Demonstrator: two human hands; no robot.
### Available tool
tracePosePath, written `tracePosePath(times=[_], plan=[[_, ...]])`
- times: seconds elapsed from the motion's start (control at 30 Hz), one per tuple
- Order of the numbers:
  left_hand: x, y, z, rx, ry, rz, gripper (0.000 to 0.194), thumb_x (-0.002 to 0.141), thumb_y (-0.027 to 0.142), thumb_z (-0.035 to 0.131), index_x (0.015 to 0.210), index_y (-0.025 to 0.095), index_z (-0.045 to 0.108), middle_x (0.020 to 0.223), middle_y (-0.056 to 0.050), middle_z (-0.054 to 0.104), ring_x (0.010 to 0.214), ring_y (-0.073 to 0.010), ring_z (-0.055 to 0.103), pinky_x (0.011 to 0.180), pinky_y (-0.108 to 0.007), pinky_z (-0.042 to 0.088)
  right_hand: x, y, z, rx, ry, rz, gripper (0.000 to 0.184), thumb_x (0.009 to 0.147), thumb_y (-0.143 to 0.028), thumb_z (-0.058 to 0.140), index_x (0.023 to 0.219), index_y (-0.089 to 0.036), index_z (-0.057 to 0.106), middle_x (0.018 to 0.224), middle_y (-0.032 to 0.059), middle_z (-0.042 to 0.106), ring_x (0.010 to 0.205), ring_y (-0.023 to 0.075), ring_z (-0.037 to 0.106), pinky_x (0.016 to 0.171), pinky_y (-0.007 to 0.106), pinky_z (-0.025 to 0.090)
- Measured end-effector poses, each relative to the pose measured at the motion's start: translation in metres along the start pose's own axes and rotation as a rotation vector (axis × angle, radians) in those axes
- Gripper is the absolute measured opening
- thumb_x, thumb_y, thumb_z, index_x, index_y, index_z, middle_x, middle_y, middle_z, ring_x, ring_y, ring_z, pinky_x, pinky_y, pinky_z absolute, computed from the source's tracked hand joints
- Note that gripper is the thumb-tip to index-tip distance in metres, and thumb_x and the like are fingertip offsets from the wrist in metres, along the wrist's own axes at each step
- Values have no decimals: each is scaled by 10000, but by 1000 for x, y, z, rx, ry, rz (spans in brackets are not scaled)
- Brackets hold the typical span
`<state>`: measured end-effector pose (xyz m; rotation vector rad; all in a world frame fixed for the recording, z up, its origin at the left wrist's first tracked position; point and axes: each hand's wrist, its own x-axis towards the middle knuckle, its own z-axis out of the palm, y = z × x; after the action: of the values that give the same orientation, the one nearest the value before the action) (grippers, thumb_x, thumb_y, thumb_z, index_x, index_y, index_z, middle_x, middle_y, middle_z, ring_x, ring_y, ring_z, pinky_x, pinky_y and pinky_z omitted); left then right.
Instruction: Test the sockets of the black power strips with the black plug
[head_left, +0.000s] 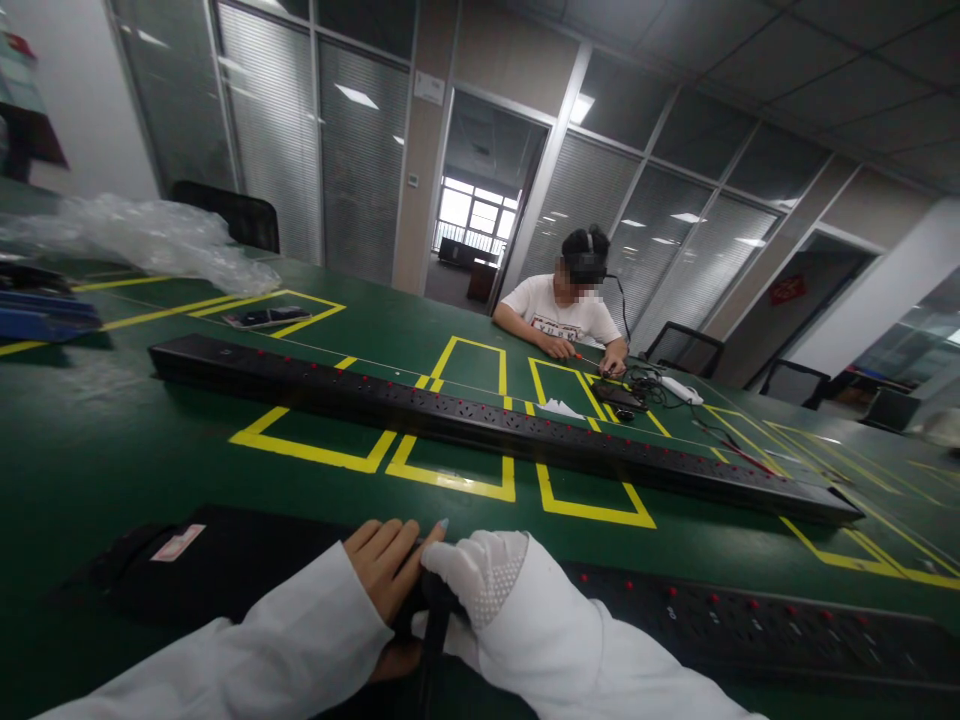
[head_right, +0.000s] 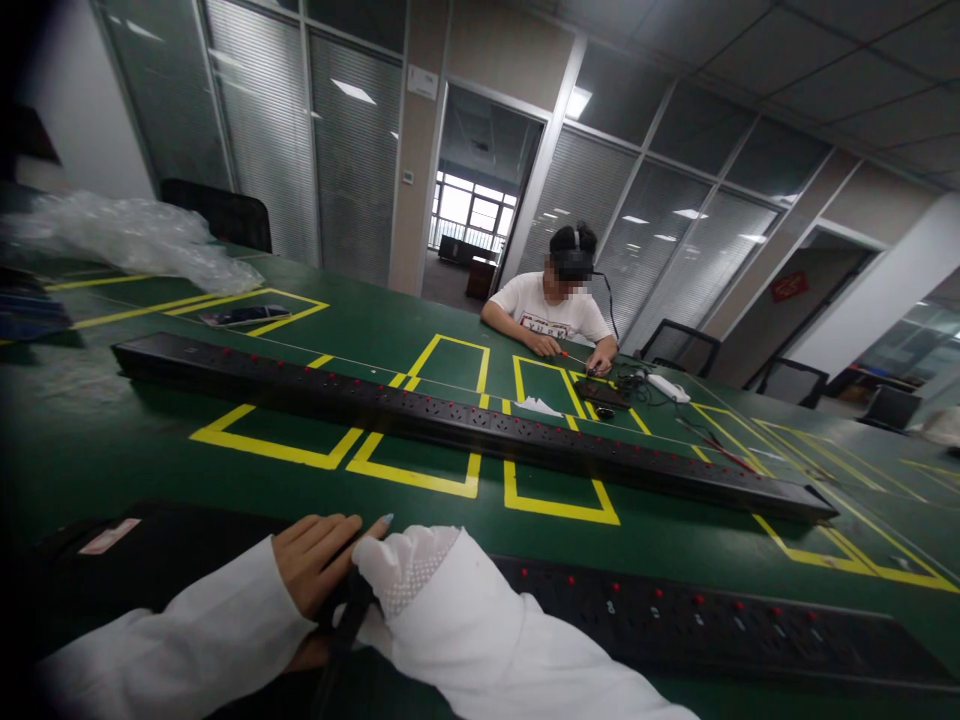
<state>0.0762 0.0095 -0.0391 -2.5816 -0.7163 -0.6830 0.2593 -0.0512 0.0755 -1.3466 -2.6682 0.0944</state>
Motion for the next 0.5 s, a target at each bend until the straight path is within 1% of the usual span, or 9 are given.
tracePosePath(times=[0.07,0.1,0.17,0.23,0.27,0.37,0.5], plan=[[-1,0,1,-34,-10,-2,729,710,548,566,1273,88,517,1045,-174,625,887,-322,583,727,-419,419,-2,0,-2,35,13,-10,319,926,-380,529,1138,-144,561,999,55,618,826,152,614,727,334,528],[-1,0,1,-36,-9,-9,714,715,544,565,1267,94,522,1048,-175,624,889,-322,583,730,-420,420,-3,0,-2,52,20,-14,322,925,-379,532,1145,-145,559,1031,60,612,844,154,615,737,338,530],[-1,1,2,-7,4,-20,616,756,481,562,1246,109,539,1041,-170,629,889,-312,584,738,-415,419,-5,1,-4,83,29,-18,318,928,-365,532,1156,-145,555,1069,67,605,872,160,615,750,343,533],[-1,1,2,24,15,-23,531,793,408,550,1235,114,547,1031,-165,634,890,-302,586,742,-409,420,-5,1,-4,106,32,-18,311,928,-357,533,1155,-145,556,1071,68,605,874,160,615,749,342,536],[-1,1,2,21,17,-21,518,801,398,543,1234,114,548,1029,-163,634,892,-301,587,739,-407,421,-5,1,-5,113,31,-18,308,928,-357,534,1150,-145,559,1063,66,607,866,157,616,745,340,536],[0,1,1,-18,10,-4,569,790,456,522,1237,104,545,1039,-172,626,893,-314,586,729,-415,428,-5,0,-5,128,30,-16,302,926,-357,537,1140,-145,564,1038,61,613,846,152,617,735,335,538],[0,1,-1,8,6,-21,493,807,362,477,1212,93,562,1023,-175,635,882,-300,586,733,-406,428,-6,1,-6,155,26,-21,317,926,-351,539,1168,-147,551,1077,69,604,876,161,617,749,344,538]])
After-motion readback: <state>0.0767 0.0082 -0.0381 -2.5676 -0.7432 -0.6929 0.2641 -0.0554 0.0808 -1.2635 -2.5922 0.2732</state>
